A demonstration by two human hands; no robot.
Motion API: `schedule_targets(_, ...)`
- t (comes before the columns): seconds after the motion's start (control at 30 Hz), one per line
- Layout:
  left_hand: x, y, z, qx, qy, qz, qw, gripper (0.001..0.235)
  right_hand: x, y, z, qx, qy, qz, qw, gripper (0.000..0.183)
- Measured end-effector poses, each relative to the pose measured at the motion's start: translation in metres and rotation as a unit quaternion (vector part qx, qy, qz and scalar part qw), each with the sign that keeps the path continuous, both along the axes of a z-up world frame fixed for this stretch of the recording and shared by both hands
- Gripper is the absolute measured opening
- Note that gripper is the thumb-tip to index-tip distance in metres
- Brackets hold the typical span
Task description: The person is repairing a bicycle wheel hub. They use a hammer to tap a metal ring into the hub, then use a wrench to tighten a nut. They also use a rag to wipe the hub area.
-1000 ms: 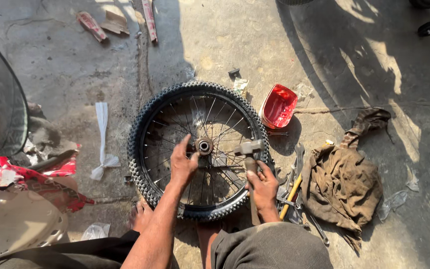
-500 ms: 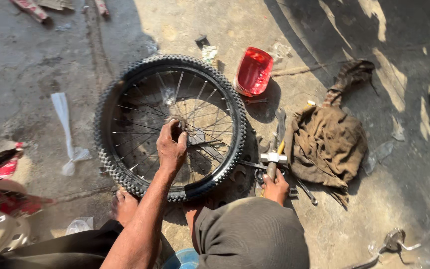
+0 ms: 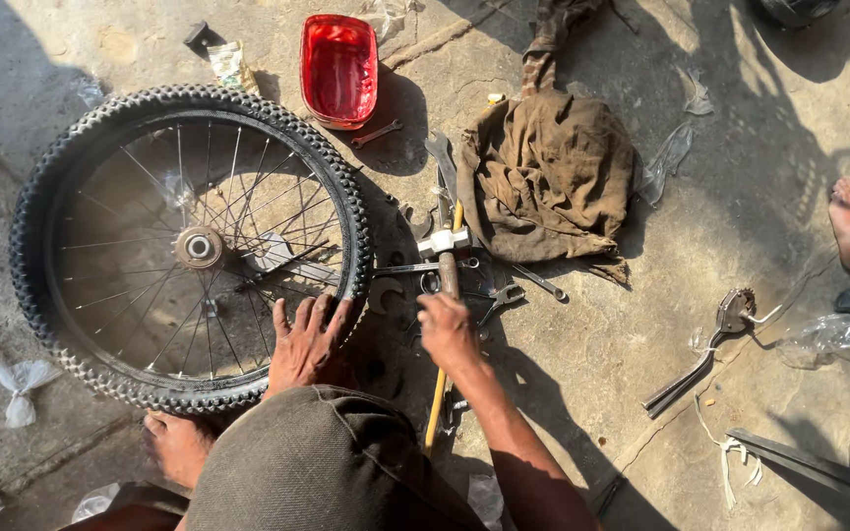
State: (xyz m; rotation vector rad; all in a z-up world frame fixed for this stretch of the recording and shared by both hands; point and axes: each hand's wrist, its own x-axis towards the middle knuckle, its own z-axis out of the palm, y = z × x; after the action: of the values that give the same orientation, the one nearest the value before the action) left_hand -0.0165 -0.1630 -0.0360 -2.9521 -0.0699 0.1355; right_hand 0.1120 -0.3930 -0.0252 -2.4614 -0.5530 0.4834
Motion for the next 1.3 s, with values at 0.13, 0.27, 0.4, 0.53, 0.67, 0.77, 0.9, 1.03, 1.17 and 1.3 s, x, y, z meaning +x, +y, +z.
schedule_targets(0.13, 0.005, 0.002, 0.011, -0.230, 0.073, 0.061, 0.968, 0.096, -0.061, 0.010, -0.054, -0.022, 0.034, 0.131, 0.991, 0.028)
schedule_targets(0.27, 0.019, 0.002, 0.033, -0.207, 0.126, 0.072, 0.967, 0.100, -0.104, -0.001, -0.113, -0.131, -0.036, 0.265, 0.955, 0.008)
schedule_targets(0.4, 0.021, 0.009, 0.044, -0.294, 0.010, 0.086, 0.952, 0.081, -0.094, 0.005, -0.114, -0.087, -0.067, 0.159, 0.981, 0.013)
schedule_targets(0.53, 0.034, 0.007, 0.046, -0.488, -0.093, 0.251, 0.831, 0.046, -0.055, 0.032, -0.038, 0.137, -0.042, -0.034, 0.989, 0.027)
schedule_targets(0.67, 0.058, 0.015, 0.055, -0.757, -0.072, 0.331, 0.559, 0.040, -0.021, 0.098, 0.041, 0.228, -0.063, -0.056, 0.970, 0.036)
schedule_targets(0.77, 0.058, 0.033, 0.061, -0.774, -0.080, 0.316, 0.542, 0.035, -0.013, 0.130, 0.074, 0.232, -0.145, 0.000, 0.962, 0.038)
schedule_targets(0.9, 0.049, 0.066, 0.059, -0.790, -0.070, 0.354, 0.495, 0.039, -0.008, 0.160, 0.074, 0.229, -0.160, 0.097, 0.955, 0.040)
schedule_targets(1.03, 0.039, 0.092, 0.055, -0.715, -0.104, 0.356, 0.593, 0.039, -0.006, 0.167, 0.052, 0.224, -0.134, 0.166, 0.951, 0.044)
schedule_targets(1.17, 0.018, 0.135, 0.052, -0.496, -0.229, 0.402, 0.735, 0.034, 0.014, 0.134, 0.035, 0.061, -0.146, 0.077, 0.984, 0.047)
schedule_targets(1.3, 0.012, 0.162, 0.048, -0.429, -0.286, 0.351, 0.782, 0.038, 0.029, 0.074, 0.028, -0.084, -0.123, -0.041, 0.988, 0.052)
